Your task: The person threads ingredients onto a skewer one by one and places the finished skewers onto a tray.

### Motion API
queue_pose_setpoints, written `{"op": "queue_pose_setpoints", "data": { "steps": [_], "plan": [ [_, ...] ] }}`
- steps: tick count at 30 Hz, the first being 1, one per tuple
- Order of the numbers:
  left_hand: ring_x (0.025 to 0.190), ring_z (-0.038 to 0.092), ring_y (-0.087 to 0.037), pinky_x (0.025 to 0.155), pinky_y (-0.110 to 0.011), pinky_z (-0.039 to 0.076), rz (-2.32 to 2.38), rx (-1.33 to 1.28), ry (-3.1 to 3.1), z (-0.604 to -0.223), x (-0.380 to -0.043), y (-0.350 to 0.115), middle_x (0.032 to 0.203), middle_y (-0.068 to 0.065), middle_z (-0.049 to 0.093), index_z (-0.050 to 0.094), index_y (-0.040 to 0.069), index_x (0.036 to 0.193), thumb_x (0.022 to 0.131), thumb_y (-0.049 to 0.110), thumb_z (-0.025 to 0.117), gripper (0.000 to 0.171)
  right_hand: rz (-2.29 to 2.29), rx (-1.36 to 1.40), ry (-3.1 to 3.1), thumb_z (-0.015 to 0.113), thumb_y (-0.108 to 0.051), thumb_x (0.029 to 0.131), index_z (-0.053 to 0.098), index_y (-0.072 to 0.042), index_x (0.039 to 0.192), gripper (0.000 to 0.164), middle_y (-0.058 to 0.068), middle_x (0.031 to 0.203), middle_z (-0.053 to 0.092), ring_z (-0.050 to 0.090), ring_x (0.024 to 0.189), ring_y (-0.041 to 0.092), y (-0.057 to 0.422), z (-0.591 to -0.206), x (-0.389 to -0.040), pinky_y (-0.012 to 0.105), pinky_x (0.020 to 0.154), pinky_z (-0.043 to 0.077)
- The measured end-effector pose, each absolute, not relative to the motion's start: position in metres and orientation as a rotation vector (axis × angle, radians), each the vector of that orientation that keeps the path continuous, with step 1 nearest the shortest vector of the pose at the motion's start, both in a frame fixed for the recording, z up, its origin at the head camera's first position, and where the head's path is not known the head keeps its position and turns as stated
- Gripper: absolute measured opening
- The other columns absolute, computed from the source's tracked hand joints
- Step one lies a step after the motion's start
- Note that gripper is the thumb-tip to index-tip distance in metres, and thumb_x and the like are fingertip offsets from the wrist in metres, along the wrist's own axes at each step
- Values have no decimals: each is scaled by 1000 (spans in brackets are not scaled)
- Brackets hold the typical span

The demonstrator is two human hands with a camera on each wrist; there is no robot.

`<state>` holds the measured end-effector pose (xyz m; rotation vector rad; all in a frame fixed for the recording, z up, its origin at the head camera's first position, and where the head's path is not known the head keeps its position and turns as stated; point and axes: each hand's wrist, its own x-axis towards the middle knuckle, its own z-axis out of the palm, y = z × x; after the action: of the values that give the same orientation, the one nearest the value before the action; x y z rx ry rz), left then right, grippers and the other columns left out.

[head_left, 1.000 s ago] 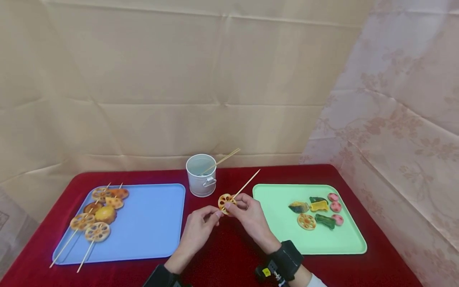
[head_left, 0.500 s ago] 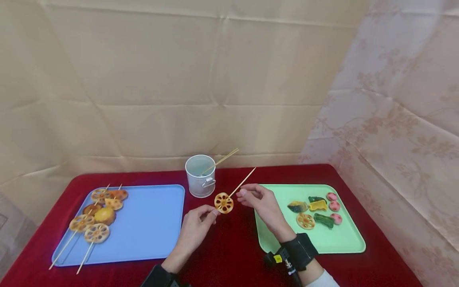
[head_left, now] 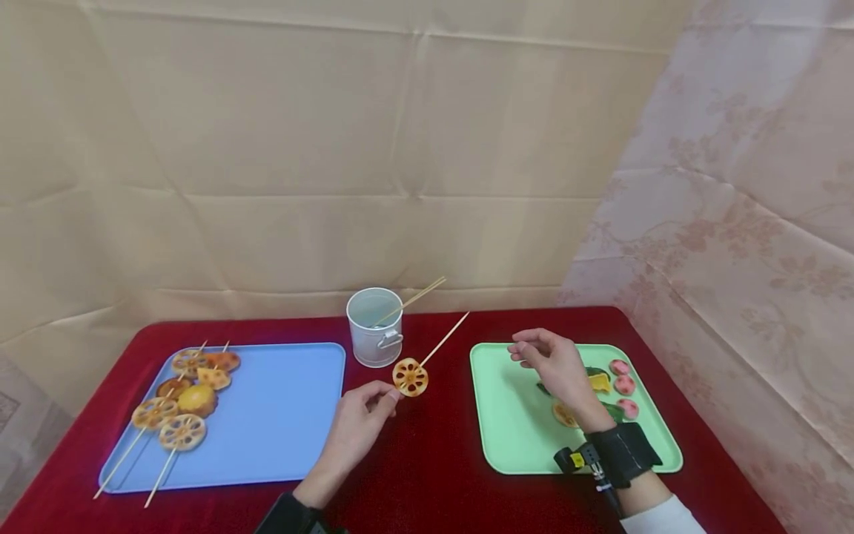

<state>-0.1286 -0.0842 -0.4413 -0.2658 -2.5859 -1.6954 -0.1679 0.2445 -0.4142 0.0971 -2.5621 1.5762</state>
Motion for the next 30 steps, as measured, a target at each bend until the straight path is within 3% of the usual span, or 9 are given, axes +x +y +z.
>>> {"op": "queue_pose_setpoints", "data": {
  "steps": [8, 16, 20, 24, 30],
  "plan": [
    [67, 57, -10, 60, -25, 43, -1692, -243, -2601, -443, -128, -88, 73, 2, 65, 78, 5, 98, 100, 10, 65, 13, 1252, 189, -2718, 59, -8, 105, 67, 2, 121, 20, 19, 109, 74, 72, 96, 35, 279, -418, -168, 30, 79, 59],
    [67, 56, -10, 59, -25, 41, -1720, -223, -2583, -441, -125, -90, 73, 1, 64, 78, 7, 98, 99, 11, 67, 12, 829, 218, -2887, 59, -3, 100, 73, -2, 113, 19, 13, 106, 75, 65, 85, 22, 300, -420, -167, 34, 66, 45],
    [67, 56, -10, 60, -26, 42, -1732, -211, -2578, -442, -125, -91, 73, 0, 64, 78, 6, 98, 99, 10, 67, 12, 652, 306, -2925, 66, -3, 96, 74, 0, 111, 18, 14, 106, 75, 66, 84, 24, 305, -422, -166, 41, 71, 52],
    [69, 57, -11, 61, -26, 43, -1732, -201, -2582, -444, -125, -93, 73, 1, 64, 77, 5, 98, 99, 10, 66, 12, 525, 407, -2982, 75, -8, 92, 74, -1, 110, 19, 13, 104, 76, 72, 97, 32, 309, -424, -164, 50, 82, 57],
    [69, 57, -12, 61, -26, 43, -1712, -184, -2597, -446, -126, -94, 72, 2, 63, 77, 6, 98, 99, 10, 66, 12, 483, 450, -3121, 81, -14, 88, 75, -3, 107, 23, 8, 99, 74, 69, 91, 26, 308, -427, -165, 46, 78, 56]
  ]
}}
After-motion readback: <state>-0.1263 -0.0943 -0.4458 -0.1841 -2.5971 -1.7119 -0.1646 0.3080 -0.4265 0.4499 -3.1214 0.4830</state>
